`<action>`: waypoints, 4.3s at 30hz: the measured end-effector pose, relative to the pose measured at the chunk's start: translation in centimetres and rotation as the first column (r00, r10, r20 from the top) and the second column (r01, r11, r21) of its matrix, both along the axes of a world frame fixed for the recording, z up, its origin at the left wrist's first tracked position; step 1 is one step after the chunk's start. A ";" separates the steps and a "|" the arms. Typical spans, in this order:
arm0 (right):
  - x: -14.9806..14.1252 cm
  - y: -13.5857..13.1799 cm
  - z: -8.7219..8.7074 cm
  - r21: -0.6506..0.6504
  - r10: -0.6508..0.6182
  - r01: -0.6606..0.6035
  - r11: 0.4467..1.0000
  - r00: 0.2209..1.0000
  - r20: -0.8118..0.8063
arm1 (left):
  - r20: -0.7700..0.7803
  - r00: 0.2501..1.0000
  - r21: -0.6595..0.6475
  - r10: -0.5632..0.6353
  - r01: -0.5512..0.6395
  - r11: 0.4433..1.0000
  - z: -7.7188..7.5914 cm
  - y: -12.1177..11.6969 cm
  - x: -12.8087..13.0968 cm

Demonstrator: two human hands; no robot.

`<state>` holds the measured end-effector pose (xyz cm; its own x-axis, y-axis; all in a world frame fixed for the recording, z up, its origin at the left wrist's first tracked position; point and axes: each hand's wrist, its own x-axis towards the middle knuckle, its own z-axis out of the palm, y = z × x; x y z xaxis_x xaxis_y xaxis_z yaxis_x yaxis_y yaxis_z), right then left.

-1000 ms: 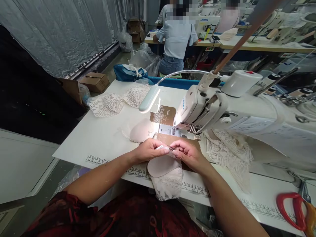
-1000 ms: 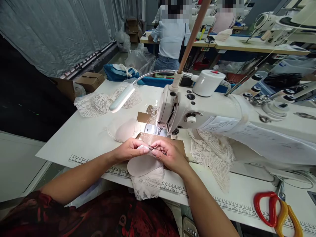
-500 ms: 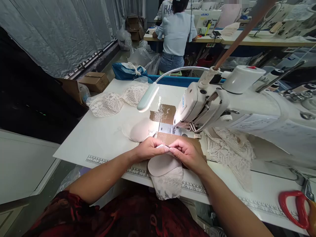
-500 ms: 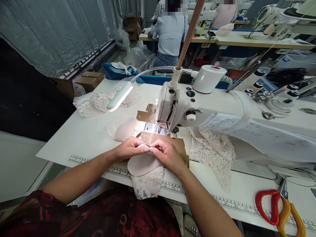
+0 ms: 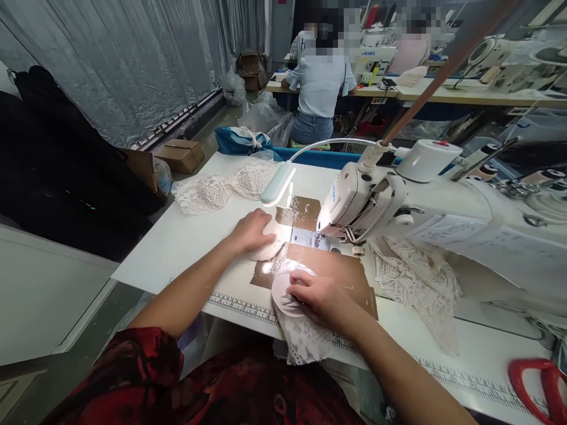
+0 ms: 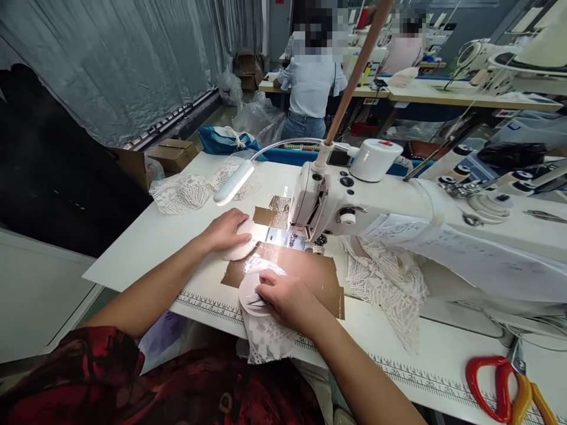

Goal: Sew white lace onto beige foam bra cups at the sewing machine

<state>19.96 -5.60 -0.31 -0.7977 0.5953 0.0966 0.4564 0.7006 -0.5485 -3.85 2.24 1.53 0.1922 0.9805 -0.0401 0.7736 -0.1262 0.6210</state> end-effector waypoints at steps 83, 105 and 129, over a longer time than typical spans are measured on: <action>-1.3 2.7 0.2 -0.618 -0.524 0.297 0.728 0.823 -0.221 | 0.538 0.787 -0.162 -0.302 0.448 0.879 -0.2 -2.3 1.0; 0.0 2.9 0.6 -0.638 -0.510 0.252 0.727 0.820 -0.258 | 0.731 0.682 -0.429 0.016 0.441 0.789 -1.1 -2.3 2.1; -0.8 2.8 0.4 -0.700 -0.519 0.208 0.683 0.813 -0.265 | 0.720 0.689 -0.394 -0.079 0.500 0.771 -1.3 -2.5 2.6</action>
<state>19.21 -2.83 0.09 -0.4718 0.8703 -0.1410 0.2178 -0.0400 -0.9752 -1.22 -0.21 0.18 0.6438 0.7159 -0.2704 0.1444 0.2334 0.9616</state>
